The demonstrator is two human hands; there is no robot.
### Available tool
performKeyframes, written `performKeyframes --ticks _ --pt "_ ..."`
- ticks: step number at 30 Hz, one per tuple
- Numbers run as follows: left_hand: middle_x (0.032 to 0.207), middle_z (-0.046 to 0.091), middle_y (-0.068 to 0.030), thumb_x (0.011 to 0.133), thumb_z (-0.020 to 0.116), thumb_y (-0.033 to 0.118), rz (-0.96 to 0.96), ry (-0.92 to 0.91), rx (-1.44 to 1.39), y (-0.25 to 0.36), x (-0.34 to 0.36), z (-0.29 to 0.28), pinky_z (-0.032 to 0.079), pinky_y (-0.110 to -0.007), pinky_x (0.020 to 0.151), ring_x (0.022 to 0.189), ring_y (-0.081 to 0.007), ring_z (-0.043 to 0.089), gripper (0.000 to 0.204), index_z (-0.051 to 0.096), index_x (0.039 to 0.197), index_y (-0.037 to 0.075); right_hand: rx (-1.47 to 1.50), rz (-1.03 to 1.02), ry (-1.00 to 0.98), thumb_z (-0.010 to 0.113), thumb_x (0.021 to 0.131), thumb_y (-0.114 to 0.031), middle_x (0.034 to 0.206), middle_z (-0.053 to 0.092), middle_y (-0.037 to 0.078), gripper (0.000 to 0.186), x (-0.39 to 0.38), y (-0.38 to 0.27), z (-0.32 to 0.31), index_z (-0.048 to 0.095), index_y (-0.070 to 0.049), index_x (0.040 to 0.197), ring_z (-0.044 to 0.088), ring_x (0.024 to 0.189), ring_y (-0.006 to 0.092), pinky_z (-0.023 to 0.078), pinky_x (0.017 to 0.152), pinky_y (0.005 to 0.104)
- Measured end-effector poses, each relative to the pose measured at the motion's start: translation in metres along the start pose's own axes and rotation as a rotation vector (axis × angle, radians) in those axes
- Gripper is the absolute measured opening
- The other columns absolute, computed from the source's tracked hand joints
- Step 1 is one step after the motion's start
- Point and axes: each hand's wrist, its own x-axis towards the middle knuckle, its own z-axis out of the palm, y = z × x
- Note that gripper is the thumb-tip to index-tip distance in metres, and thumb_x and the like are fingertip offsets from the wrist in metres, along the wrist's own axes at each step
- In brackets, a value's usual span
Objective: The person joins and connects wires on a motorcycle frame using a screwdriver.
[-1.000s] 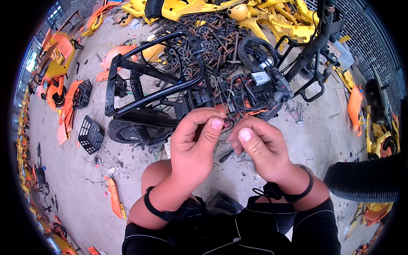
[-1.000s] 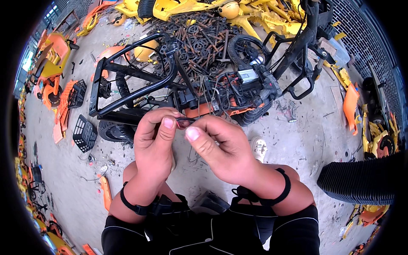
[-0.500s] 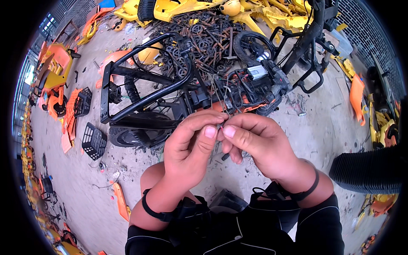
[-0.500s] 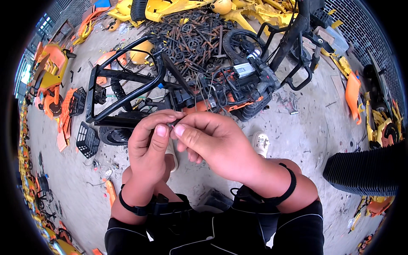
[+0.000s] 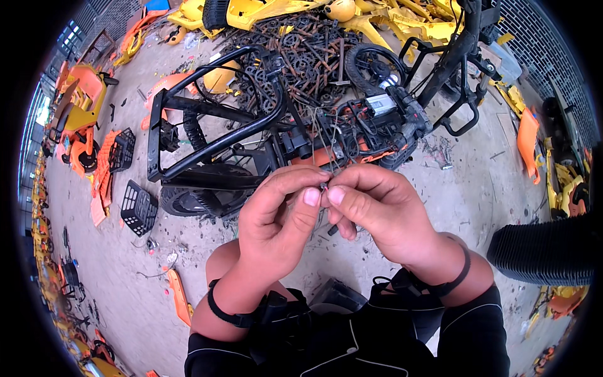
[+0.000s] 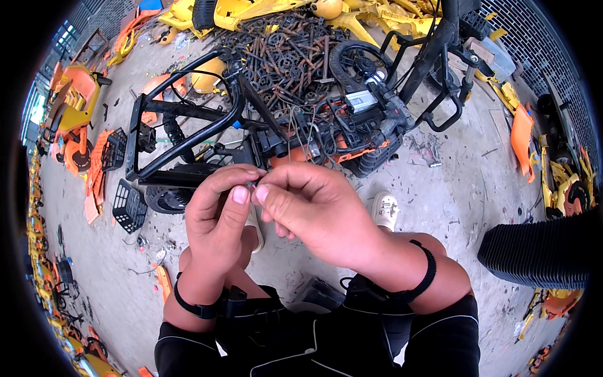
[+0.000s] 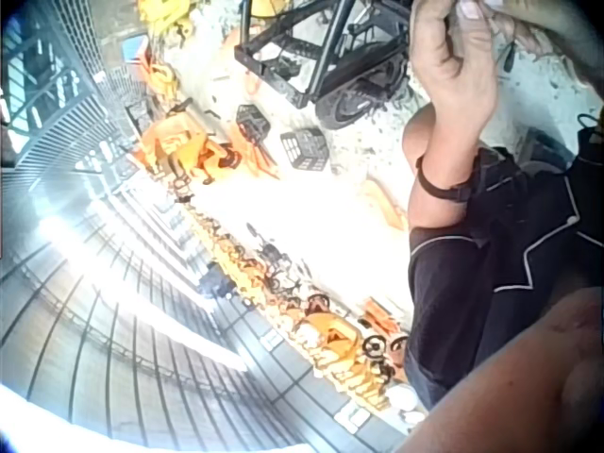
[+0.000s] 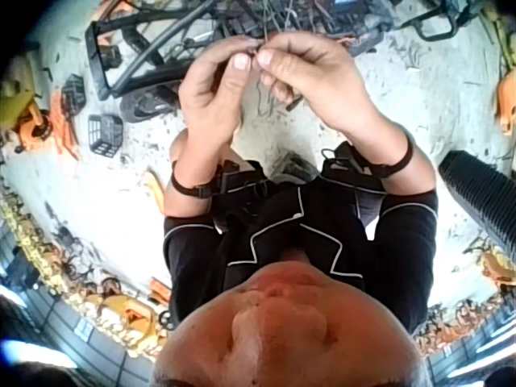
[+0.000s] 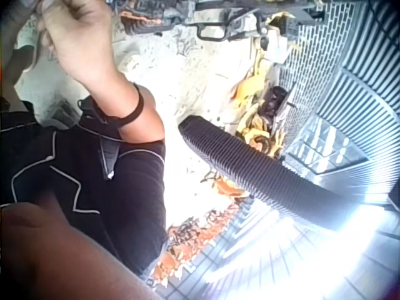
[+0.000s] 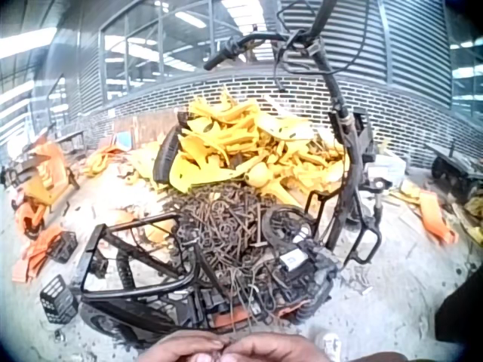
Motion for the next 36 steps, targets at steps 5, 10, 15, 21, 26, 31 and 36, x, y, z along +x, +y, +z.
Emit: performKeyframes --ticks 5,10,15,21,26,31,36 --pt "0.110 0.067 -0.0123 0.092 0.064 0.003 0.021 -0.002 0.091 0.002 0.000 -0.002 0.050 -0.031 0.088 0.099 -0.0197 0.064 0.020 0.064 0.112 -0.001 -0.079 -0.100 0.000 0.059 0.100 -0.015 0.078 0.058 -0.001 0.015 0.001 0.005 0.003 0.063 0.000 0.099 0.053 0.063 0.0041 0.042 0.055 0.0198" --pt "0.107 0.066 -0.0108 0.091 0.064 0.001 0.019 -0.030 0.095 0.005 0.000 -0.006 0.050 -0.030 0.085 0.095 -0.0173 0.064 0.023 0.064 0.114 -0.001 -0.159 -0.161 -0.018 0.058 0.100 -0.015 0.075 0.055 -0.003 0.016 0.002 0.005 0.003 0.061 -0.001 0.094 0.051 0.062 0.0031 0.040 0.055 0.0199" --pt "0.104 0.064 -0.0090 0.091 0.067 0.002 -0.159 -0.063 -0.122 0.008 -0.001 -0.008 0.050 -0.027 0.081 0.092 -0.0131 0.063 0.025 0.064 0.115 -0.001 -0.114 -0.034 -0.038 0.056 0.101 -0.019 0.069 0.057 0.000 0.019 0.003 -0.005 0.000 0.061 -0.002 0.093 0.051 0.060 0.0065 0.042 0.056 0.0221" --pt "0.099 0.066 -0.0092 0.091 0.067 0.001 -0.243 -0.067 -0.167 0.009 -0.005 -0.016 0.052 -0.024 0.072 0.083 -0.0120 0.066 0.028 0.062 0.118 -0.001 -0.270 -0.282 0.030 0.062 0.097 -0.013 0.081 0.058 0.000 0.011 0.005 -0.009 -0.004 0.062 -0.003 0.100 0.053 0.066 0.0046 0.042 0.055 0.0218" --pt "0.094 0.069 -0.0096 0.090 0.067 0.000 -0.319 -0.003 -0.397 0.014 -0.005 -0.012 0.056 -0.025 0.071 0.081 -0.0131 0.067 0.030 0.058 0.119 -0.003 -0.814 -0.727 -0.058 0.072 0.084 -0.005 0.096 0.062 0.007 0.028 0.013 -0.016 -0.009 0.066 -0.005 0.111 0.062 0.076 0.0179 0.050 0.061 0.0275" --pt "0.095 0.068 -0.0113 0.089 0.069 0.000 -0.340 -0.069 -0.498 0.003 -0.005 -0.017 0.057 -0.027 0.070 0.081 -0.0150 0.068 0.028 0.057 0.114 -0.003 -1.028 -0.966 -0.043 0.076 0.077 -0.004 0.096 0.064 0.010 0.027 0.020 -0.010 -0.013 0.070 -0.003 0.103 0.064 0.077 0.0228 0.051 0.064 0.0315" --pt "0.094 0.067 -0.0112 0.088 0.070 -0.001 -0.353 -0.036 -0.545 0.004 -0.005 -0.017 0.057 -0.027 0.069 0.081 -0.0151 0.068 0.028 0.057 0.113 -0.003 -1.080 -1.009 0.007 0.077 0.075 -0.003 0.092 0.065 0.010 0.024 0.021 -0.009 -0.011 0.072 -0.002 0.098 0.063 0.073 0.0222 0.050 0.062 0.0307"
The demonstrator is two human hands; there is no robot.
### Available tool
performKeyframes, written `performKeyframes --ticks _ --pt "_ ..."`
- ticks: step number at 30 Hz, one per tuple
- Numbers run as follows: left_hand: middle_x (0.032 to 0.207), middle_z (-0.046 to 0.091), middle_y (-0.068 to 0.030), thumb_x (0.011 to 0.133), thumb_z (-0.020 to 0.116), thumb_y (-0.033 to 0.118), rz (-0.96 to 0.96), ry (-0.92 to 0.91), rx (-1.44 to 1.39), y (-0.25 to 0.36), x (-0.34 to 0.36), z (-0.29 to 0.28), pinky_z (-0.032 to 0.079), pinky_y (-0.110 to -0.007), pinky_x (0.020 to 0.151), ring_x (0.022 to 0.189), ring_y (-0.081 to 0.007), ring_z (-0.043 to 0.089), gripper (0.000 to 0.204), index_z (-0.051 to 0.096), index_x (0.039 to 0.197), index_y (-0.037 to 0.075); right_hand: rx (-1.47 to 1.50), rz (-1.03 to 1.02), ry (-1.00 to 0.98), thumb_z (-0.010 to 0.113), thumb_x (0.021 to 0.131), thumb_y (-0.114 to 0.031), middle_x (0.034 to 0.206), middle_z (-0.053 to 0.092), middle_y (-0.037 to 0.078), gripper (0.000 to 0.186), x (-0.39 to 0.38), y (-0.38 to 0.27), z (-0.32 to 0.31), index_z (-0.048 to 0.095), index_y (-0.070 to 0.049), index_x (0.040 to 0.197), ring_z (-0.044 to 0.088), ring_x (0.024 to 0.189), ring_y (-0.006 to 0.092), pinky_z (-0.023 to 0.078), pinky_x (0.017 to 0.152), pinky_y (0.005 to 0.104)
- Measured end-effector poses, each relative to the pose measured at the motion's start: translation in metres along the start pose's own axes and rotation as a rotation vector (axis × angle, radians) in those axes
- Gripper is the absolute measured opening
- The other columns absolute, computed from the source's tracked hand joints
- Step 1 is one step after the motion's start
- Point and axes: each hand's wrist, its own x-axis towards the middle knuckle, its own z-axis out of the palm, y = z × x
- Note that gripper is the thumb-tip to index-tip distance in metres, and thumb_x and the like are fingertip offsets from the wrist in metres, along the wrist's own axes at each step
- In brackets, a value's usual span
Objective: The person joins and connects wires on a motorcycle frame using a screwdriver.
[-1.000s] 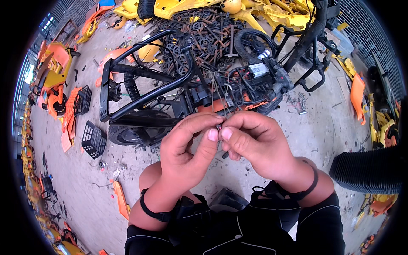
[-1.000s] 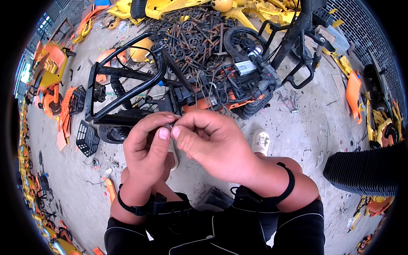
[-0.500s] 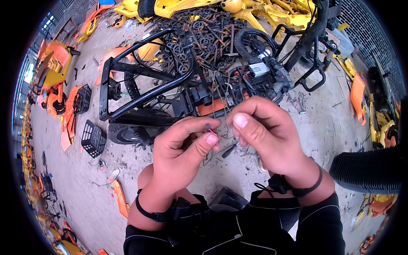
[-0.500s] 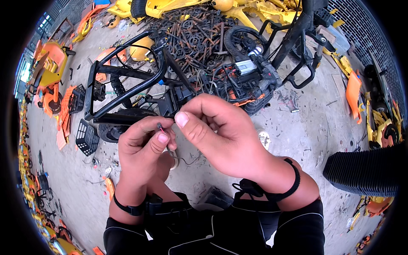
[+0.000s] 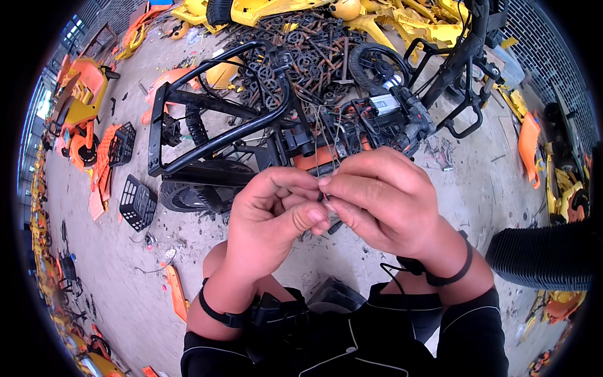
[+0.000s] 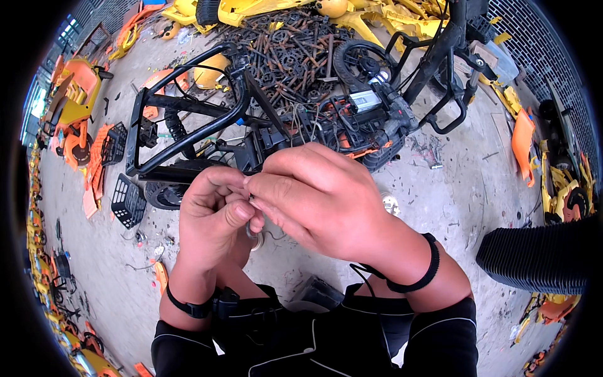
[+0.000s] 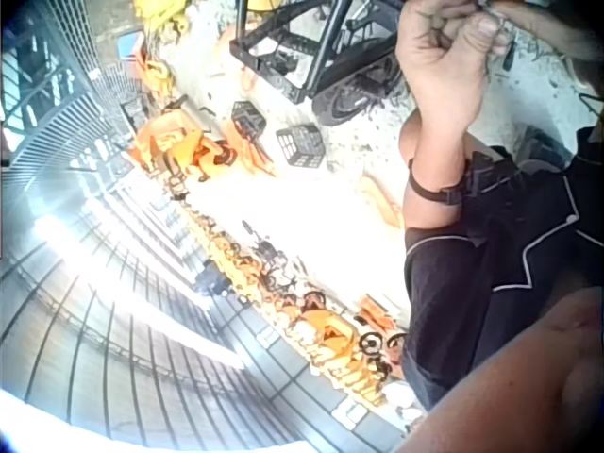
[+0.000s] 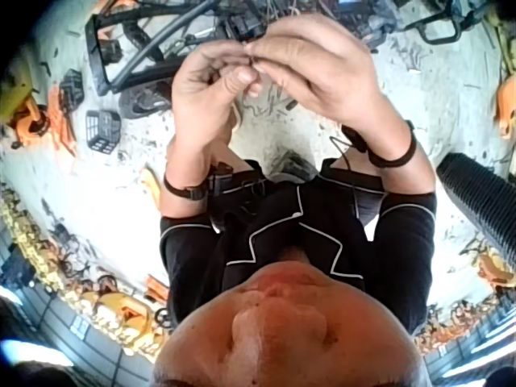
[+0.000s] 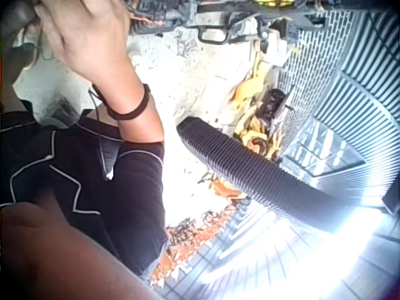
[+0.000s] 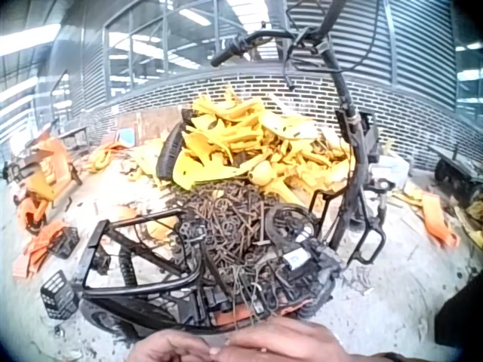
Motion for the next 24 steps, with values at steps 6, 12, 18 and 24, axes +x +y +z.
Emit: performKeyframes --ticks 6,12,18,24 --pt "0.095 0.068 -0.0100 0.088 0.070 -0.001 -0.023 0.029 0.045 0.000 -0.002 0.004 0.057 -0.026 0.072 0.082 -0.0146 0.068 0.027 0.060 0.112 -0.003 0.184 0.209 0.039 0.075 0.078 -0.001 0.088 0.064 0.006 0.017 -0.001 -0.004 0.004 0.070 -0.005 0.095 0.063 0.071 0.0200 0.050 0.057 0.0279" --pt "0.098 0.070 -0.0105 0.090 0.069 0.000 -0.046 0.060 0.071 0.000 -0.001 0.002 0.058 -0.027 0.074 0.083 -0.0141 0.068 0.024 0.062 0.112 -0.002 0.677 0.538 0.066 0.070 0.088 -0.002 0.092 0.065 0.005 0.009 -0.008 -0.001 0.011 0.071 -0.004 0.097 0.063 0.075 0.0096 0.046 0.060 0.0215" --pt "0.098 0.070 -0.0114 0.091 0.067 0.001 -0.068 0.060 0.063 0.001 -0.001 0.000 0.057 -0.027 0.075 0.084 -0.0153 0.068 0.021 0.063 0.112 -0.002 0.965 0.790 0.121 0.070 0.090 -0.006 0.089 0.067 0.005 0.012 -0.004 -0.008 0.014 0.069 0.000 0.100 0.062 0.073 0.0089 0.047 0.060 0.0205" --pt "0.097 0.070 -0.0123 0.092 0.066 0.003 -0.049 0.033 0.019 0.000 -0.002 -0.001 0.057 -0.028 0.075 0.084 -0.0170 0.068 0.020 0.064 0.111 -0.002 1.206 1.011 0.067 0.068 0.092 -0.013 0.083 0.068 0.005 0.015 -0.004 -0.004 0.013 0.069 0.000 0.100 0.061 0.069 0.0088 0.046 0.058 0.0211"
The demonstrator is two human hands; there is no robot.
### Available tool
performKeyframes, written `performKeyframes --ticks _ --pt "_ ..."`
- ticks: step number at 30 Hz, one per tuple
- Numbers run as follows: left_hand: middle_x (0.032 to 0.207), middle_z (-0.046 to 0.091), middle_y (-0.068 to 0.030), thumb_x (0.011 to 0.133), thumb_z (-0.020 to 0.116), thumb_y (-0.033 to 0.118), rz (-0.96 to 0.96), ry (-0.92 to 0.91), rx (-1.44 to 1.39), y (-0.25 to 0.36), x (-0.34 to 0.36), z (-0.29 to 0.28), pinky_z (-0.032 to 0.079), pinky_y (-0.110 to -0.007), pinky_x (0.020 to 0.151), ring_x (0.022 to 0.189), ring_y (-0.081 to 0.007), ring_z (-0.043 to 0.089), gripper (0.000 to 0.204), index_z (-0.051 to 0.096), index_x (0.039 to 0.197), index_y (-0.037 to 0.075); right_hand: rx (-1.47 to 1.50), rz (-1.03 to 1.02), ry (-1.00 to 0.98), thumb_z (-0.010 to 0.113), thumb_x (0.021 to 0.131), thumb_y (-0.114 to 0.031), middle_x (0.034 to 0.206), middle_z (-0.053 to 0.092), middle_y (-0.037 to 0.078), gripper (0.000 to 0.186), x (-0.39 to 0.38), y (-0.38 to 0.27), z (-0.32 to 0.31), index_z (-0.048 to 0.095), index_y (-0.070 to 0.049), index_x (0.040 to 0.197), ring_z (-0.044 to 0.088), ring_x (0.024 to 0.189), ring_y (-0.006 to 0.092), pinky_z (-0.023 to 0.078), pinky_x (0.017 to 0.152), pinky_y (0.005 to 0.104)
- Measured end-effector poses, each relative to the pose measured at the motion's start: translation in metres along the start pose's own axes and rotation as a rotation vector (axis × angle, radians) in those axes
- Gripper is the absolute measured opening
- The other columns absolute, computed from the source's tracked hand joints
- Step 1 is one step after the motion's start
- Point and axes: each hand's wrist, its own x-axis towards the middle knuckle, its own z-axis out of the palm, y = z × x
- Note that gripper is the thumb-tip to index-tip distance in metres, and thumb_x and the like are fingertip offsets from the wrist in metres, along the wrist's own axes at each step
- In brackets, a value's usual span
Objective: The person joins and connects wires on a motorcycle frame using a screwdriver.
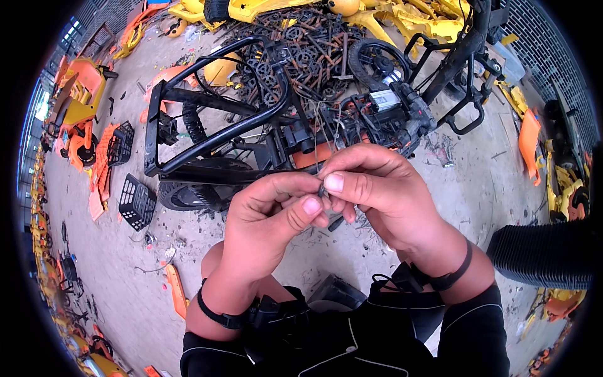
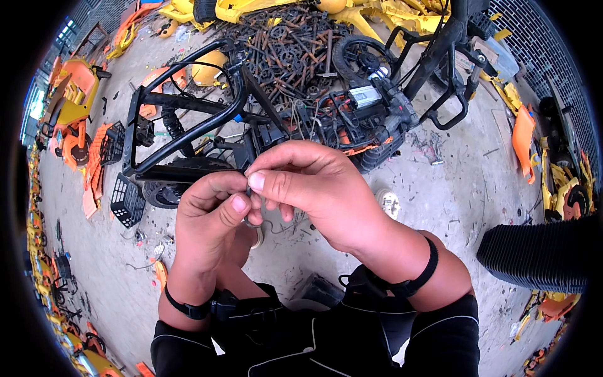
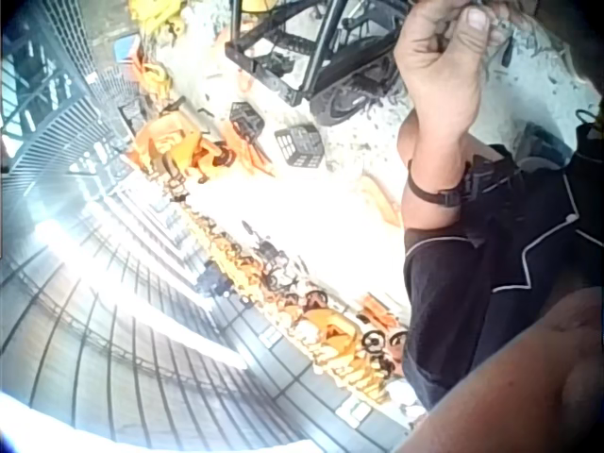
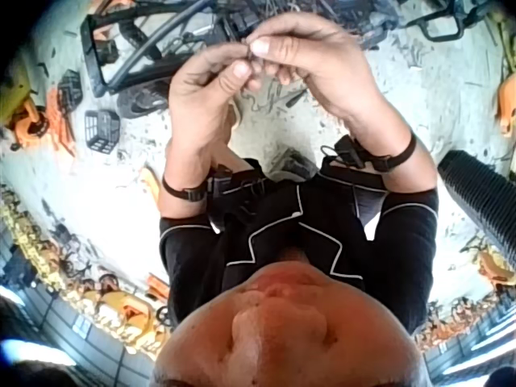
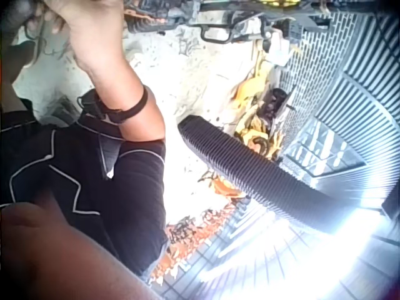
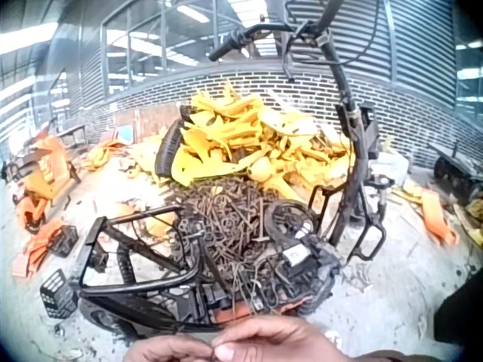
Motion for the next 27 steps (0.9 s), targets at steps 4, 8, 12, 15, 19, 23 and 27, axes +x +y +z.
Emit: performKeyframes --ticks 4,8,12,15,19,23,27 --pt "0.097 0.070 -0.0125 0.092 0.066 0.003 -0.002 0.001 0.005 0.001 0.000 -0.001 0.057 -0.028 0.075 0.084 -0.0168 0.068 0.020 0.064 0.111 -0.002 0.031 0.031 -0.024 0.068 0.092 -0.014 0.083 0.068 0.005 0.016 0.000 -0.002 0.001 0.069 0.000 0.100 0.061 0.069 0.0089 0.046 0.058 0.0216" --pt "0.098 0.070 -0.0121 0.091 0.067 0.002 0.024 0.038 0.139 0.003 0.000 0.002 0.056 -0.028 0.077 0.087 -0.0157 0.067 0.020 0.065 0.111 -0.002 -0.057 -0.029 -0.009 0.068 0.093 -0.011 0.082 0.068 0.005 0.013 0.000 -0.002 0.003 0.069 -0.001 0.100 0.061 0.071 0.0090 0.046 0.060 0.0209" --pt "0.097 0.071 -0.0094 0.090 0.069 0.001 0.084 0.126 0.405 0.010 -0.002 0.010 0.053 -0.026 0.081 0.090 -0.0138 0.066 0.018 0.067 0.107 -0.002 -0.233 -0.181 0.023 0.069 0.091 -0.006 0.086 0.066 0.004 0.009 -0.001 0.004 0.001 0.069 -0.001 0.099 0.061 0.077 0.0091 0.048 0.066 0.0213" --pt "0.094 0.071 -0.0064 0.087 0.071 0.001 0.063 0.193 0.472 0.012 -0.004 0.013 0.051 -0.025 0.080 0.087 -0.0117 0.065 0.014 0.069 0.101 -0.003 -0.381 -0.319 0.003 0.069 0.089 -0.002 0.090 0.065 0.004 0.008 0.000 0.008 0.000 0.070 -0.002 0.097 0.061 0.082 0.0104 0.048 0.069 0.0231" --pt "0.091 0.071 -0.0045 0.083 0.072 0.000 0.193 0.163 0.700 0.009 -0.001 0.008 0.050 -0.024 0.076 0.083 -0.0086 0.063 0.012 0.069 0.095 -0.002 -0.634 -0.452 -0.073 0.070 0.087 0.002 0.095 0.063 0.006 0.011 -0.001 0.005 -0.004 0.069 -0.001 0.097 0.060 0.086 0.0123 0.049 0.074 0.0250" --pt "0.089 0.071 -0.0040 0.083 0.071 -0.001 0.078 0.184 0.598 0.011 -0.004 0.009 0.049 -0.023 0.074 0.081 -0.0069 0.061 0.011 0.070 0.094 -0.002 -0.570 -0.400 -0.049 0.068 0.087 0.002 0.092 0.063 0.005 0.007 0.001 0.008 -0.002 0.070 -0.002 0.093 0.060 0.083 0.0136 0.048 0.072 0.0277" --pt "0.087 0.071 -0.0040 0.086 0.067 -0.002 -0.092 0.188 0.418 0.014 -0.003 0.011 0.049 -0.023 0.071 0.078 -0.0065 0.061 0.009 0.070 0.094 -0.002 -0.397 -0.237 -0.058 0.066 0.089 0.001 0.090 0.063 0.004 0.006 0.003 0.009 -0.003 0.069 -0.002 0.093 0.060 0.082 0.0120 0.048 0.074 0.0271"
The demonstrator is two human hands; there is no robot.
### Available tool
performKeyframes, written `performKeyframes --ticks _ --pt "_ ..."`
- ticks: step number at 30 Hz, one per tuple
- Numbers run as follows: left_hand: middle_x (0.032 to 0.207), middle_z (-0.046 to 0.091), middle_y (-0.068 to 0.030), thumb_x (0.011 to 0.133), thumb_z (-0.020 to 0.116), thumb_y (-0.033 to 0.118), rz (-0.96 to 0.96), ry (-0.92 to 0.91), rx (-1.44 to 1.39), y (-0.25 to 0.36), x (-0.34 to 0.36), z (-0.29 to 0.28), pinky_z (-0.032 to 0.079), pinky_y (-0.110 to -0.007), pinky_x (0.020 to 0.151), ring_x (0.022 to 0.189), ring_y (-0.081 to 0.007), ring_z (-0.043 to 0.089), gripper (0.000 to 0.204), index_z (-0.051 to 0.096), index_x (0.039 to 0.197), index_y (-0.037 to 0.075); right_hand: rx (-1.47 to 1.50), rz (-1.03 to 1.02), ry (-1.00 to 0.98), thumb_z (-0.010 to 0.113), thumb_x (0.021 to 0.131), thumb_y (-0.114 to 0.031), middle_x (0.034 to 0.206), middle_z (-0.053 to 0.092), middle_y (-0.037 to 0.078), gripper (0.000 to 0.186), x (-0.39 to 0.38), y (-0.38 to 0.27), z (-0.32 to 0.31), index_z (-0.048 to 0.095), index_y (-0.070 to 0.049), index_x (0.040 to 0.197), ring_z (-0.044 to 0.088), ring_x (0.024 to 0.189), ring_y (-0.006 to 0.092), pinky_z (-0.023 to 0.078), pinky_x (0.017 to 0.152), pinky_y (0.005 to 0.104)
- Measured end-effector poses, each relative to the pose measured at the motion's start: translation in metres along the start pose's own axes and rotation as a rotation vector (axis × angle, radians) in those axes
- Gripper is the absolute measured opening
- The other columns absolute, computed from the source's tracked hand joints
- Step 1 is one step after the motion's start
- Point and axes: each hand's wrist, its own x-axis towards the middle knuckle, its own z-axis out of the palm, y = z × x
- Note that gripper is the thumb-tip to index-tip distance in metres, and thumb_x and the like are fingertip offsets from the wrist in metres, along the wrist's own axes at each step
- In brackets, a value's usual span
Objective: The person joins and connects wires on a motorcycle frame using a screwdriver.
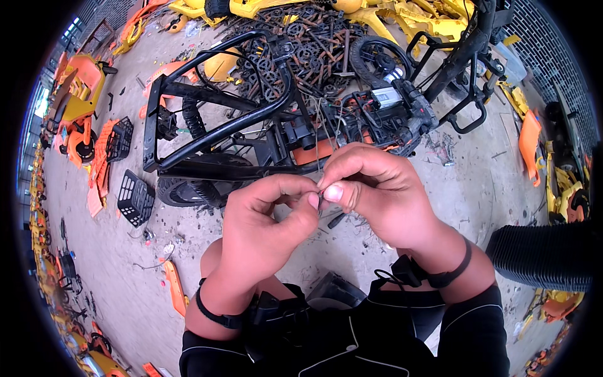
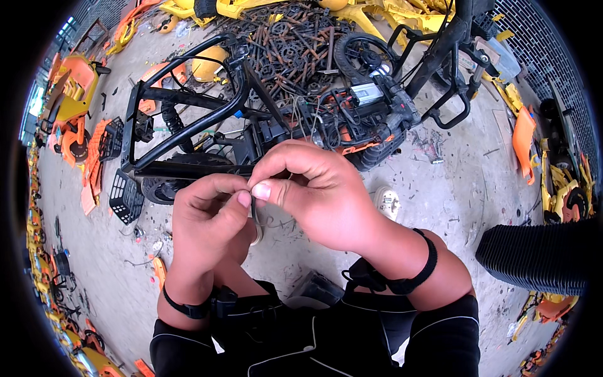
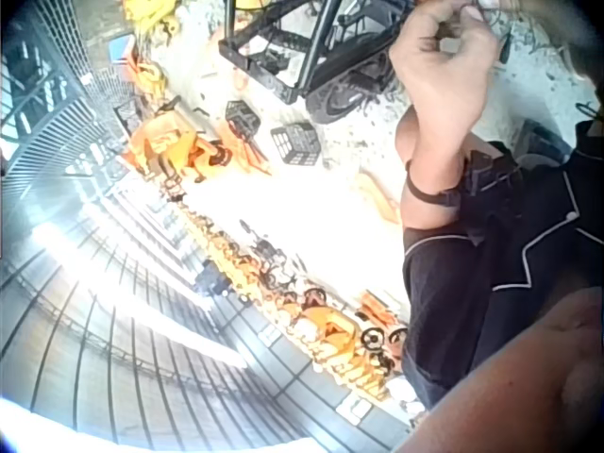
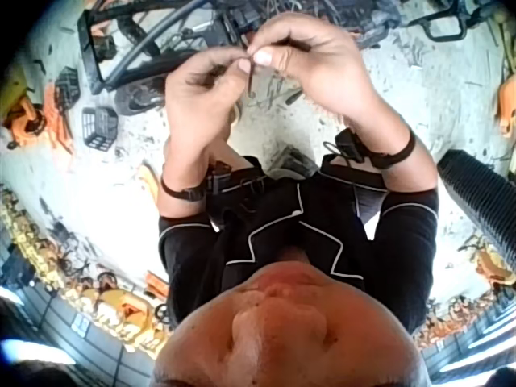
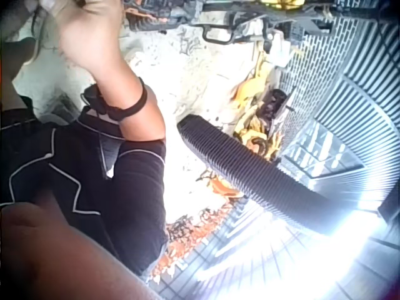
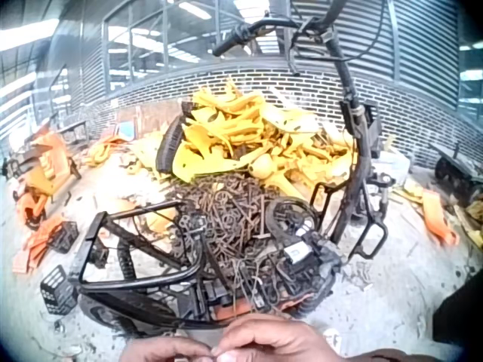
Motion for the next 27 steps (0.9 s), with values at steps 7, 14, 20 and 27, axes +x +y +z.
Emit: performKeyframes --ticks 7,14,20,27 --pt "0.086 0.070 -0.0045 0.093 0.063 0.003 -0.027 -0.091 -0.098 -0.007 0.005 -0.006 0.049 -0.022 0.069 0.076 -0.0073 0.061 0.009 0.067 0.100 -0.002 0.136 0.065 -0.012 0.062 0.091 0.003 0.090 0.062 0.004 0.006 0.001 0.002 0.001 0.067 0.000 0.093 0.062 0.081 0.0114 0.051 0.074 0.0263" --pt "0.091 0.067 -0.0050 0.098 0.062 0.010 -0.055 -0.154 -0.240 -0.015 0.010 0.001 0.051 -0.024 0.072 0.080 -0.0094 0.061 0.017 0.062 0.110 -0.001 0.086 -0.026 0.074 0.061 0.092 0.002 0.089 0.062 0.003 0.005 0.007 0.012 -0.005 0.064 0.001 0.096 0.062 0.080 0.0093 0.051 0.073 0.0252" --pt "0.095 0.067 -0.0035 0.098 0.061 0.010 0.059 -0.119 -0.026 -0.019 0.019 0.000 0.050 -0.024 0.072 0.081 -0.0084 0.060 0.017 0.065 0.109 -0.002 0.279 0.181 0.075 0.063 0.095 -0.012 0.086 0.064 0.001 0.010 0.016 0.017 -0.014 0.064 -0.003 0.098 0.060 0.080 0.0078 0.047 0.068 0.0229" --pt "0.096 0.068 -0.0059 0.096 0.062 0.007 0.143 -0.072 -0.006 -0.028 0.020 0.004 0.053 -0.026 0.071 0.080 -0.0115 0.063 0.017 0.064 0.110 -0.001 0.508 0.315 0.083 0.064 0.094 -0.019 0.087 0.065 0.001 0.016 0.017 0.024 -0.012 0.064 -0.005 0.101 0.059 0.077 0.0084 0.045 0.063 0.0225"
